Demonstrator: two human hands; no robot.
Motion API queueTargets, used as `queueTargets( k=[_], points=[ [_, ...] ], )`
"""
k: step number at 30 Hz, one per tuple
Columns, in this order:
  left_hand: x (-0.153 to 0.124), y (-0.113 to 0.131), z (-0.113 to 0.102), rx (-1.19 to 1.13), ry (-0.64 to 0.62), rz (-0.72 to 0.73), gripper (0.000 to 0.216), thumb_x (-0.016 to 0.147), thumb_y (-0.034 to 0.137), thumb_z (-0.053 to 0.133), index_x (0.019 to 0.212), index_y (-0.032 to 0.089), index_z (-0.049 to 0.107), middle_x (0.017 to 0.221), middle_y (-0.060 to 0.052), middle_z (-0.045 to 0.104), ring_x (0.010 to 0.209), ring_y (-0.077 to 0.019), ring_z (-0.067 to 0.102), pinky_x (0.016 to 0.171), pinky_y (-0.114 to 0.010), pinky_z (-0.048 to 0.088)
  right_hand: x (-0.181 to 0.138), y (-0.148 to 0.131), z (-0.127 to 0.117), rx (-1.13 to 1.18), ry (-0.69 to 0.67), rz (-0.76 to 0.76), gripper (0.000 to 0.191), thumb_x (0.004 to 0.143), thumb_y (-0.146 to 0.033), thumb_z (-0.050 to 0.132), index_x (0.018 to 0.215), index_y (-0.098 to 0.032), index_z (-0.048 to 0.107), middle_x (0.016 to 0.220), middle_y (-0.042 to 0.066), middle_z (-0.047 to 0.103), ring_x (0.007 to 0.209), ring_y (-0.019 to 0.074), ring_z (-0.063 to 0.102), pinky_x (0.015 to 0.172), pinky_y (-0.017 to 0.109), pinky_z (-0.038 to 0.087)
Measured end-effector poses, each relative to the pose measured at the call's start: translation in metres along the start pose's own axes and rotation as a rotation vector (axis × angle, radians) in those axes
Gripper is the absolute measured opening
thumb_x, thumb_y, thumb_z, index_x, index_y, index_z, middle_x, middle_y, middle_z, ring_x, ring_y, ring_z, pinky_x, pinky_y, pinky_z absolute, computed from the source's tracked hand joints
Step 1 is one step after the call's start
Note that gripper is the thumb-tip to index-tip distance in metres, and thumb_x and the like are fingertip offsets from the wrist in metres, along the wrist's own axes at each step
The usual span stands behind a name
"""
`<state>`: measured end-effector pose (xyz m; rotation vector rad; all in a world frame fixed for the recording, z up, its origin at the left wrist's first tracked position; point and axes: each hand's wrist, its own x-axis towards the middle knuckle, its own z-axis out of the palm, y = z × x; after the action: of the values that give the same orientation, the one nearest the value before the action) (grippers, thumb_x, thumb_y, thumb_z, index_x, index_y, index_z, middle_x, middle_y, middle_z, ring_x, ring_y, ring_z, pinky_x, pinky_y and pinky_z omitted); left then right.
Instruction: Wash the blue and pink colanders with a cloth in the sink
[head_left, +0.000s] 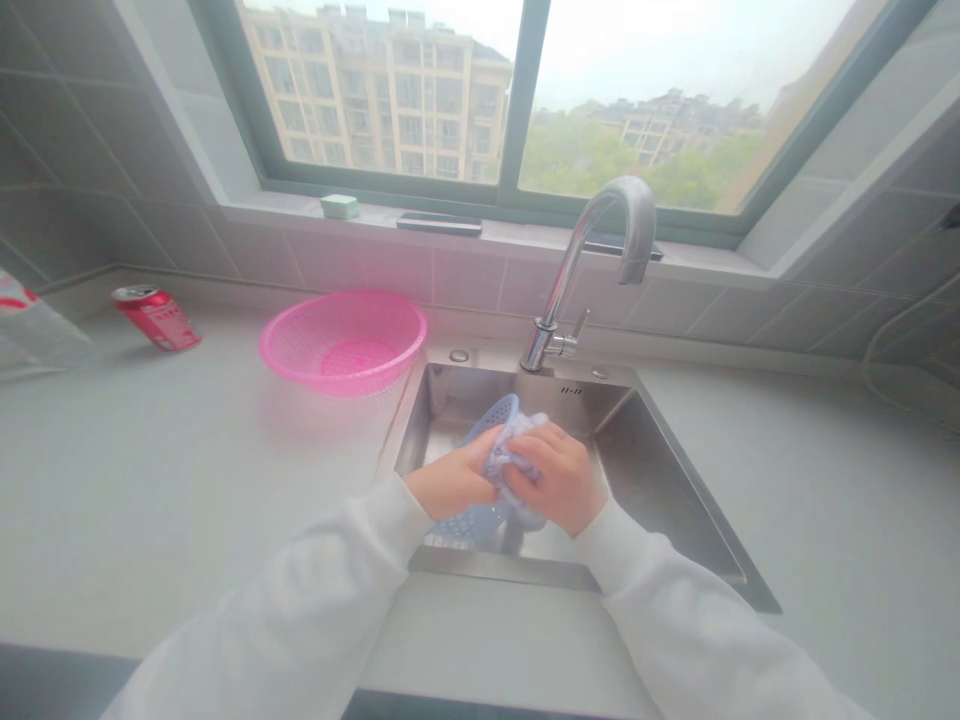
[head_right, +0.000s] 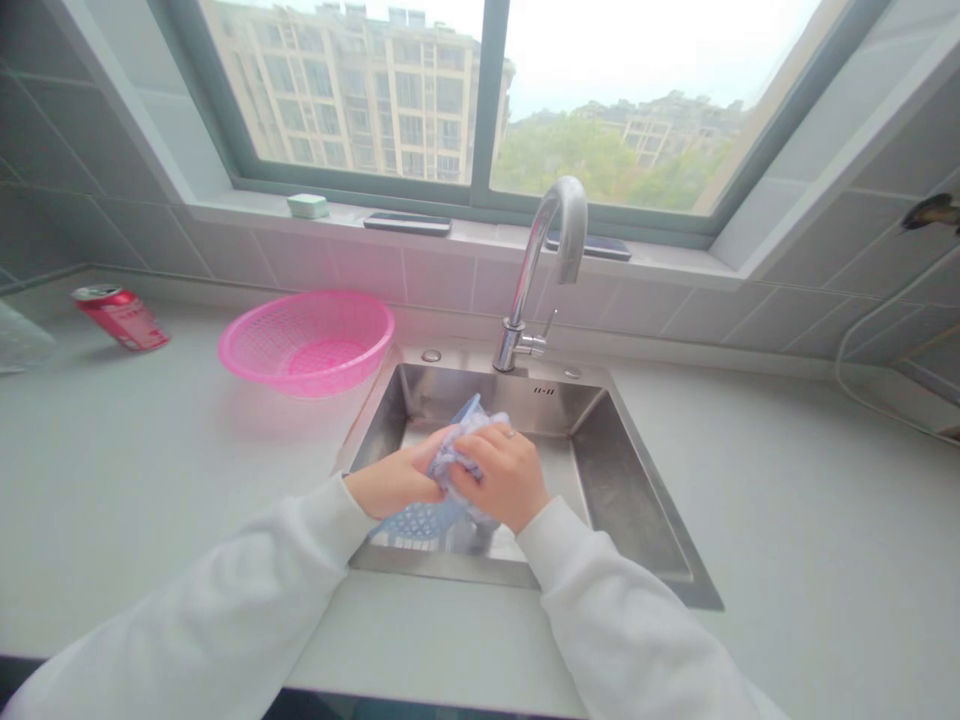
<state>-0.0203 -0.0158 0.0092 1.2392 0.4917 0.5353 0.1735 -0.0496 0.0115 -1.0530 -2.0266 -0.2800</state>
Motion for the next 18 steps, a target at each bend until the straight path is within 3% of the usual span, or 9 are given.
queueTargets(
  k=[4,6,13,18],
  points=[
    [-0.001,-0.005,0.001,0.060,-0.176,0.025,0.106,0.056,0.002,0.055,0.158,0.029,0.040,0.151,-0.007,0.057,0.140,-0.0322,0.052,0.118,-0.049,0.039,0.003,0.024,-0.003,0.011,0.055,0.537,0.018,0.087,-0.036,0.061,0.091,-0.024,0.074,0.084,0.006,0.078,0.079,0.0247,0.071,0.072,0.036,0.052],
    [-0.001,-0.008,0.003,0.086,-0.217,0.059,0.106,0.055,0.000,0.052,0.157,0.030,0.043,0.153,-0.006,0.056,0.145,-0.0315,0.049,0.124,-0.051,0.032,0.005,0.031,-0.005,0.063,0.042,0.694,0.023,0.086,-0.041,0.060,0.089,-0.023,0.075,0.084,0.006,0.078,0.077,0.0249,0.070,0.073,0.037,0.052],
    [0.003,-0.013,0.003,-0.131,-0.191,0.085,0.105,0.053,-0.001,0.052,0.153,0.028,0.048,0.151,-0.009,0.059,0.144,-0.0335,0.052,0.123,-0.054,0.034,0.007,0.016,-0.002,0.131,-0.029,0.671,0.028,0.081,-0.042,0.059,0.091,-0.022,0.076,0.089,0.007,0.078,0.083,0.0265,0.070,0.079,0.038,0.051],
    [0.004,-0.007,0.002,-0.149,-0.132,0.091,0.103,0.052,-0.002,0.053,0.151,0.027,0.051,0.149,-0.008,0.062,0.144,-0.0336,0.051,0.123,-0.052,0.034,0.007,0.033,-0.004,0.108,0.081,0.848,0.030,0.081,-0.049,0.062,0.084,-0.021,0.072,0.075,0.004,0.073,0.070,0.0230,0.065,0.069,0.034,0.049]
  ],
)
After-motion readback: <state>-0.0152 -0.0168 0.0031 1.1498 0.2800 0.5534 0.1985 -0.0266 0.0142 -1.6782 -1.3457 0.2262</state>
